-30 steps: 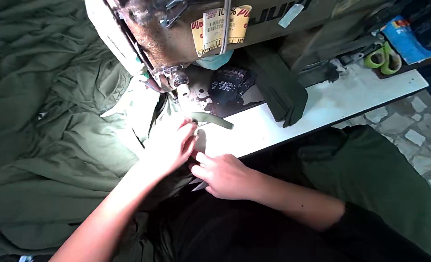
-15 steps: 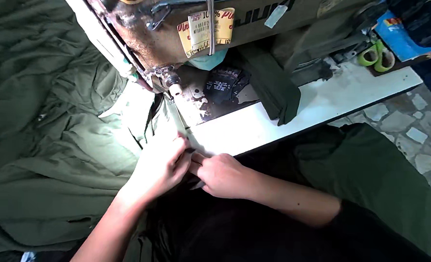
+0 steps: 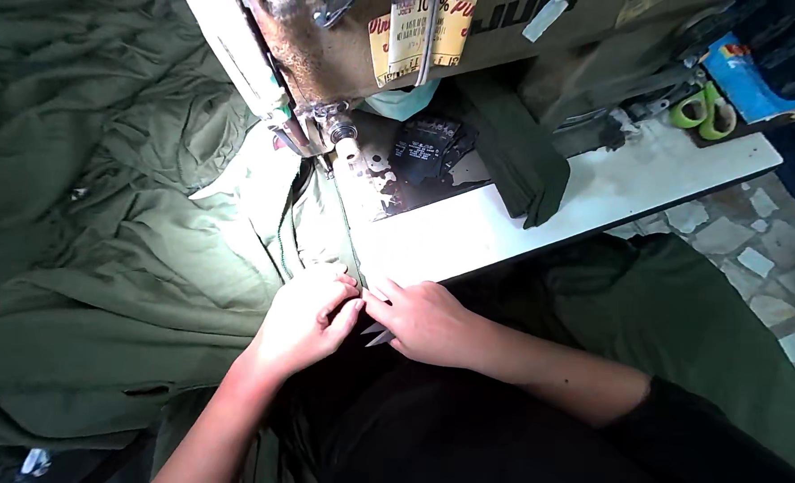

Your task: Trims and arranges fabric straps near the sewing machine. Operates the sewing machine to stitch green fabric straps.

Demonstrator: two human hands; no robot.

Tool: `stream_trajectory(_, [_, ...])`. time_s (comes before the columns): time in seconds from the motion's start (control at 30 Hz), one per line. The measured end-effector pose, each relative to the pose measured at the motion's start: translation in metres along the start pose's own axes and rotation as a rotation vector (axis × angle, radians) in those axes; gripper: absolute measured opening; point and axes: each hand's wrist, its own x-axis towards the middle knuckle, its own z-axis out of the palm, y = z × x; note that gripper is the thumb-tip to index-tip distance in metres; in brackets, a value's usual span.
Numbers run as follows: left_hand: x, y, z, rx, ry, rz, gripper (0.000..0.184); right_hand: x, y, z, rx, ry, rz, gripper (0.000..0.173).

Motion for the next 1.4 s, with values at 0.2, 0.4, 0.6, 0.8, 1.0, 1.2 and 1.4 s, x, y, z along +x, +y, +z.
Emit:
stream_trajectory(0.2, [0.026, -0.026, -0.018, 0.117, -0.045, -0.067, 0.034, -0.003, -0.006, 0.008, -0.040, 0.046, 0.012, 0.044])
stream_trajectory(0.4, [0.020, -0.031, 0.003, 0.189, -0.103, -0.043, 0.033, -0.005, -0.006, 0.011, -0.066, 0.055, 0.033, 0.049])
stream_trajectory(0.6, [0.003, -0.020, 0.007, 0.176, -0.058, -0.048, 0.030, -0.005, -0.002, 0.020, -0.109, 0.156, -0.025, 0.053])
stream_trajectory(0.8, [0.007, -0.019, 0.006, 0.182, -0.099, -0.075, 0.036, 0.000, 0.008, 0.015, -0.075, 0.207, -0.157, 0.036])
stream_trajectory(1.0, [0.014, -0.017, 0.006, 0.252, -0.085, 0.024, 0.030, 0.006, 0.006, -0.010, 0.247, 0.259, -0.109, 0.036])
stream_trajectory(1.2, [0.013, -0.023, 0.007, 0.097, -0.023, -0.116, 0.022, 0.007, 0.000, -0.001, -0.038, 0.055, -0.016, 0.040])
stream_trajectory(1.4, [0.015, -0.025, 0.010, 0.130, 0.023, -0.061, 0.024, 0.004, -0.012, 0.009, -0.081, 0.075, 0.026, 0.041])
